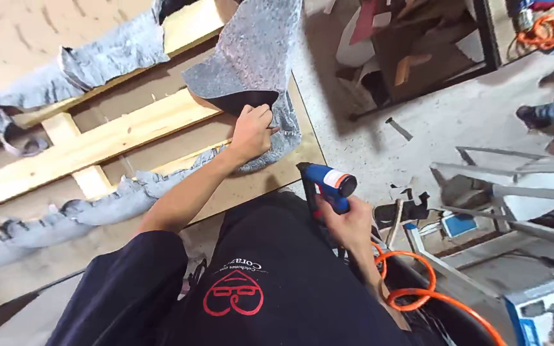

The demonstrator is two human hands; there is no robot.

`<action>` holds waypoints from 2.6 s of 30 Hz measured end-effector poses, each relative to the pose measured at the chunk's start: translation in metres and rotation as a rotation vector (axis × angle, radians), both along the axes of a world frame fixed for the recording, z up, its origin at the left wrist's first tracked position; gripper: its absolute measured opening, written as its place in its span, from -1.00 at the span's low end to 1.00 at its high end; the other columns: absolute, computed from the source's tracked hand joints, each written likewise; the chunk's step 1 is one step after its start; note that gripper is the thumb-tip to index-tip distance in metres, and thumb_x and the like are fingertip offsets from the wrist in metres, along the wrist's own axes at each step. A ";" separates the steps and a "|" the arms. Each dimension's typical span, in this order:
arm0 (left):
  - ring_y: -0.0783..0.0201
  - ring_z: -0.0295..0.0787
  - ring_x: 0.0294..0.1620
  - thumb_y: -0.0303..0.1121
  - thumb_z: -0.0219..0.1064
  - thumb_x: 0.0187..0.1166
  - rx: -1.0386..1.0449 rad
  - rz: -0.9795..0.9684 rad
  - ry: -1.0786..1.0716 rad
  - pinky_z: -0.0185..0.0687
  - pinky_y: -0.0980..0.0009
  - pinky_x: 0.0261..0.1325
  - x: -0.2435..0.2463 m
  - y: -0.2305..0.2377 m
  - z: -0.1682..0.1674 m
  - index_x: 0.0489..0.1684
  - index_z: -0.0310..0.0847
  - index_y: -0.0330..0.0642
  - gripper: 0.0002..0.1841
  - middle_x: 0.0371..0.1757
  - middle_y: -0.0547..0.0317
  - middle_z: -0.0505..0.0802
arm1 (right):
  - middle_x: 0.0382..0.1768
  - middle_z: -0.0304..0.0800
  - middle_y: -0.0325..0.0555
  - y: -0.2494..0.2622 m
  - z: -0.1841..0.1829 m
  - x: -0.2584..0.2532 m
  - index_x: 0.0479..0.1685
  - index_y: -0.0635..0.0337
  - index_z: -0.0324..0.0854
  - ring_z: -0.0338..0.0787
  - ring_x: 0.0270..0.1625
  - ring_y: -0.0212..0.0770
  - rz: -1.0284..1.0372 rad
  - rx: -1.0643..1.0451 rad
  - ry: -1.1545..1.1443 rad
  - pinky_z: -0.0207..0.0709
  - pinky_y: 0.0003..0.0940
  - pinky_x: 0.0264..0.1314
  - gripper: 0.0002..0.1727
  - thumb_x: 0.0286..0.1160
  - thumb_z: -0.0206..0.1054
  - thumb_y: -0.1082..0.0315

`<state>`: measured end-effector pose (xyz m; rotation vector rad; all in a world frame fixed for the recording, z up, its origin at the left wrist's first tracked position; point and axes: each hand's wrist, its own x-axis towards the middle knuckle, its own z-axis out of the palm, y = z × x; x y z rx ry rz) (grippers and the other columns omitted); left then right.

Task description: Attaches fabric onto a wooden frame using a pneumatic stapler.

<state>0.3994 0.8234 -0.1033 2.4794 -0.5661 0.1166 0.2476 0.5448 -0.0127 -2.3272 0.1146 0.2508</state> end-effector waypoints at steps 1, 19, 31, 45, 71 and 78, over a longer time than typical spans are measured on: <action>-0.10 0.75 -0.10 -0.25 0.35 0.59 -0.016 0.011 0.055 0.56 -0.04 0.13 0.004 0.001 0.000 -0.49 0.56 -0.32 -0.68 -0.23 -0.15 0.76 | -0.45 0.84 -0.24 0.011 -0.003 0.006 -0.23 0.09 0.79 0.81 -0.40 -0.40 -0.011 -0.008 -0.011 0.70 -0.27 -0.34 -0.63 0.47 0.42 -0.06; 0.04 0.77 -0.24 -0.24 0.38 0.59 -0.189 -0.007 0.640 0.65 0.02 -0.08 0.062 0.020 0.002 -0.34 0.60 -0.23 -0.76 -0.39 0.01 0.76 | -0.60 0.74 -0.16 0.100 -0.002 0.074 -0.45 0.16 0.71 0.76 -0.51 -0.30 -0.004 -0.344 -0.027 0.58 -0.25 -0.44 -0.64 0.49 0.39 0.04; 0.37 0.78 -0.24 -0.15 0.37 0.67 -0.577 -0.112 0.646 0.72 0.31 -0.02 0.061 0.028 -0.004 -0.10 0.75 -0.19 -0.74 -0.26 0.17 0.84 | -0.53 0.80 -0.24 0.112 0.005 0.041 -0.36 0.15 0.75 0.78 -0.45 -0.44 -0.077 -0.291 -0.081 0.64 -0.39 -0.39 -0.70 0.49 0.44 0.07; -0.12 0.43 0.49 0.19 0.46 0.45 -0.050 -0.334 0.483 0.18 -0.19 0.58 0.031 0.041 0.006 -0.27 0.79 -0.19 -0.48 0.36 -0.08 0.62 | -0.53 0.80 -0.27 0.102 0.013 0.018 -0.35 0.11 0.77 0.76 -0.46 -0.49 -0.099 -0.289 -0.055 0.63 -0.43 -0.41 -0.72 0.47 0.46 0.07; 0.34 0.81 -0.06 -0.21 0.58 0.42 -0.353 -0.089 0.561 0.73 0.34 0.10 0.039 0.055 -0.006 -0.26 0.83 -0.15 -0.80 -0.04 0.17 0.88 | -0.61 0.74 -0.24 0.145 -0.014 0.038 -0.45 0.13 0.73 0.74 -0.52 -0.40 -0.057 -0.287 -0.076 0.59 -0.37 -0.46 -0.73 0.44 0.45 0.12; 0.29 0.82 0.01 -0.25 0.51 0.50 -0.327 -0.096 0.505 0.71 0.31 0.19 0.038 0.055 -0.003 -0.21 0.83 -0.17 -0.82 -0.04 0.13 0.88 | -0.60 0.76 -0.22 0.156 -0.019 0.033 -0.45 0.14 0.74 0.76 -0.50 -0.39 -0.065 -0.296 -0.103 0.61 -0.36 -0.43 -0.74 0.43 0.45 0.14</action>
